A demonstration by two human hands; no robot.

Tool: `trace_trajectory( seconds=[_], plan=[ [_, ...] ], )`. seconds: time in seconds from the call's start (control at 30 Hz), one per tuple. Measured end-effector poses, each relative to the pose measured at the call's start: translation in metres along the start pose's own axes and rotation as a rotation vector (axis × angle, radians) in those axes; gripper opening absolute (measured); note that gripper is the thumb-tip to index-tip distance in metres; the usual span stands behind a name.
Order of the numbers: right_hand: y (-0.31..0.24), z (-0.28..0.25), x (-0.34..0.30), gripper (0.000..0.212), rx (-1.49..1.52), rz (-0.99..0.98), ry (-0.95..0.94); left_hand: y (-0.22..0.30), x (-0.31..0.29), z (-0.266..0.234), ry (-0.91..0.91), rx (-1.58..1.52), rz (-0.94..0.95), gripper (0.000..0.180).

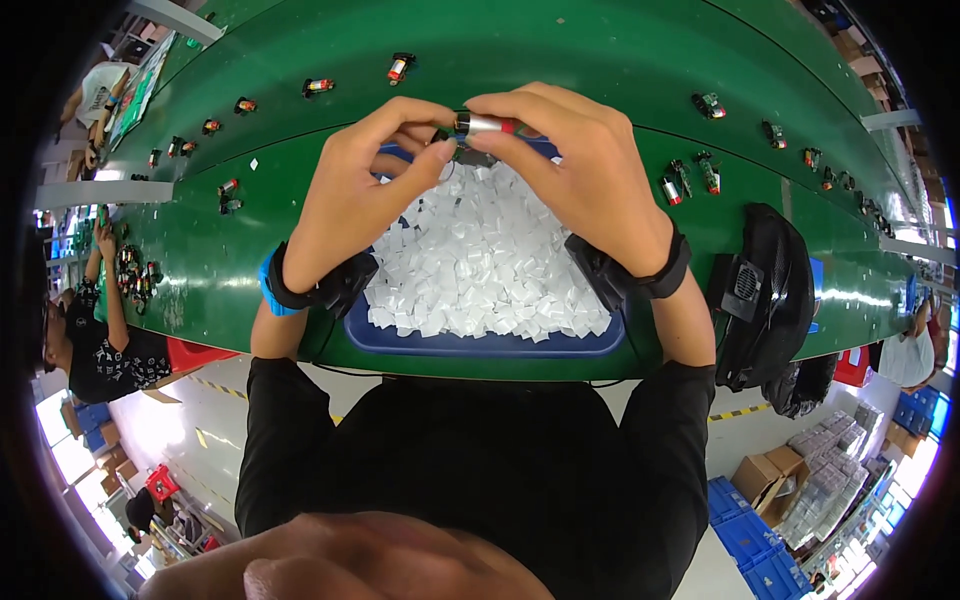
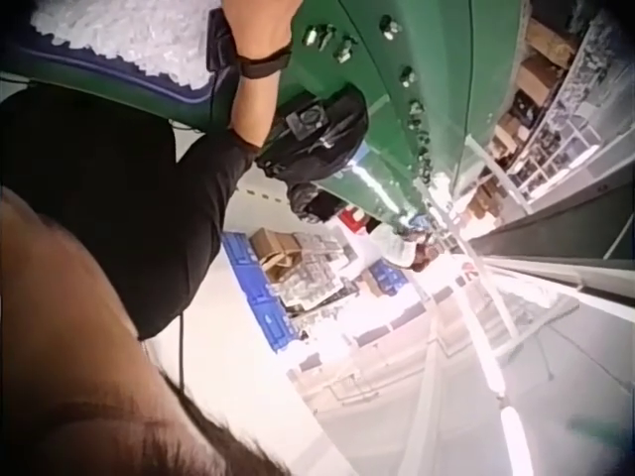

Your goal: The person picks up a battery and a circuit board, fits them together by hand, and applies a small white sticker from a tray. After pressing the sticker onto the components, the person places the assembled unit onto the green conveyor belt and reaches for the next set of parts.

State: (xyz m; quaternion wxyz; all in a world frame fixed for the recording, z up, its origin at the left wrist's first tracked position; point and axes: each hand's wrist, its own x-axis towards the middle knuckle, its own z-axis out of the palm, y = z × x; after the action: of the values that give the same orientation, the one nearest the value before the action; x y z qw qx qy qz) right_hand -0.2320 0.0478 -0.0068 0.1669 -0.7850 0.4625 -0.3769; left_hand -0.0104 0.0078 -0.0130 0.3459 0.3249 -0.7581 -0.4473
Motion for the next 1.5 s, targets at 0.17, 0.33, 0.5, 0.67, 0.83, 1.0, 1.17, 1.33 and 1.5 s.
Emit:
trace_trajectory(
  seconds=[0.17,0.33,0.5,0.67,0.83,1.0,1.17,1.33,1.5],
  plan=[
    [-0.009,0.019,0.0,0.031,-0.017,0.039,0.137,0.001,-0.003,0.008,0.082,0.254,0.045,0.015],
    [-0.013,0.025,-0.002,0.031,0.023,0.009,0.217,-0.004,-0.001,0.005,-0.028,0.039,-0.132,0.011],
    [-0.006,0.014,-0.002,0.033,0.111,0.029,0.136,-0.014,0.001,0.001,-0.059,-0.253,-0.039,0.007],
    [-0.005,0.013,-0.003,0.037,0.322,0.093,0.078,-0.015,0.003,-0.006,-0.259,-0.434,0.013,0.011],
    [-0.011,0.008,-0.002,0.036,0.787,0.418,-0.024,-0.012,0.004,-0.008,-0.239,-0.507,-0.003,0.019],
    [-0.012,0.008,0.002,0.032,0.961,0.525,-0.057,-0.01,0.006,-0.012,-0.29,-0.572,-0.073,0.017],
    [-0.013,0.018,-0.004,0.03,0.89,0.432,0.019,-0.012,0.008,-0.013,-0.348,-0.68,-0.303,0.015],
    [-0.021,0.02,-0.003,0.027,0.412,0.238,0.068,-0.018,0.004,0.004,-0.16,-0.389,-0.143,0.013],
    [-0.018,0.017,-0.002,0.026,0.259,0.208,0.04,-0.012,-0.003,0.018,0.136,0.211,0.118,0.019]
  ],
)
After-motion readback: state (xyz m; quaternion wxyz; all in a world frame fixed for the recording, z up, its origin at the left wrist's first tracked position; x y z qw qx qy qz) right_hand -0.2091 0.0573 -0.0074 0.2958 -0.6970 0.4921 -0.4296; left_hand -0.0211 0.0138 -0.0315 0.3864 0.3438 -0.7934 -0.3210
